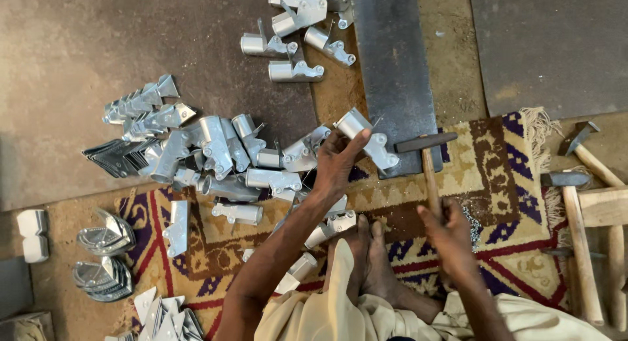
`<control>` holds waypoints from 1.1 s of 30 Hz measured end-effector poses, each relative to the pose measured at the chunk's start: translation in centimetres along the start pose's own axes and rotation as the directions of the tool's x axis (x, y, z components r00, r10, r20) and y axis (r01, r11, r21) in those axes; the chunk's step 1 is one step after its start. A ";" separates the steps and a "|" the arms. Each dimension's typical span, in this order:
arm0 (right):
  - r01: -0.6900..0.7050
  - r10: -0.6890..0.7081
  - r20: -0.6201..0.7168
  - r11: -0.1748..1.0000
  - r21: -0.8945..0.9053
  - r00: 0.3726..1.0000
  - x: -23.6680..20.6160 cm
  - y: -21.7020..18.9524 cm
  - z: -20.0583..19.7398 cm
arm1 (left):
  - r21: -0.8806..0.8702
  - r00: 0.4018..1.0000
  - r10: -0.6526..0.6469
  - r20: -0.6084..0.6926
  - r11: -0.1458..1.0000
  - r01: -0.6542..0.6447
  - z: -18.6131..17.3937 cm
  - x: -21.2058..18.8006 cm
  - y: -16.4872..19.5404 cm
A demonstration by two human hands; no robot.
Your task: The person sits on the floor and hammers aluminum castings one at a time on a steel plate, striking each part to straighten or shape it, then places the worked part onto a growing pile of finished pieces.
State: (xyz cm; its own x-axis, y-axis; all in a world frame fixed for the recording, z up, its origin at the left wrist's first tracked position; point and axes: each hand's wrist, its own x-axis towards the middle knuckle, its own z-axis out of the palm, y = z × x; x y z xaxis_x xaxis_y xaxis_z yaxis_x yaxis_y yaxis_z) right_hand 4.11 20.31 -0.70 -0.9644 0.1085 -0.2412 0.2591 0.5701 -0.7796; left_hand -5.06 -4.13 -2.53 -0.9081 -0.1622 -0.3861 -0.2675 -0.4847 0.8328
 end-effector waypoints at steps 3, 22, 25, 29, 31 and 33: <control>-0.310 0.295 0.107 0.937 0.162 0.949 -0.5 0.9 -1.4 | -0.034 1.000 -0.002 -0.024 0.999 0.002 0.5 0.2 -0.4; -0.044 0.077 0.249 0.990 -0.133 0.966 -2.7 -0.8 -3.8 | 0.170 0.993 0.091 -0.076 0.982 -0.077 1.8 0.2 -0.8; -0.157 0.211 0.249 0.962 -0.221 0.945 -2.1 -0.7 -3.9 | 0.205 0.991 0.102 -0.085 0.975 -0.083 2.0 0.4 -0.7; -0.080 0.090 0.056 0.984 -0.156 0.994 -2.7 -0.6 -3.8 | 0.194 0.986 0.126 -0.109 0.976 -0.103 2.1 0.3 -0.6; 0.046 -0.039 0.067 0.995 -0.094 0.997 -2.9 -0.9 -3.6 | 0.233 0.985 0.134 -0.104 0.967 -0.107 2.1 0.2 -0.4; -0.012 0.039 0.151 0.985 -0.174 0.988 -2.8 -1.3 -3.5 | 0.267 0.989 0.125 -0.082 0.959 -0.099 2.2 0.1 -0.1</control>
State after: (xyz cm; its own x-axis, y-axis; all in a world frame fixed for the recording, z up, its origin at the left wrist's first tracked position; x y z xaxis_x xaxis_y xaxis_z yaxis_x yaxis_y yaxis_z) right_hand 6.33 22.09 2.97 -0.9345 0.0063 -0.3559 0.2578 0.7015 -0.6645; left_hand -5.85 -2.23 -1.82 -0.9049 -0.2915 -0.3100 -0.2523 -0.2193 0.9425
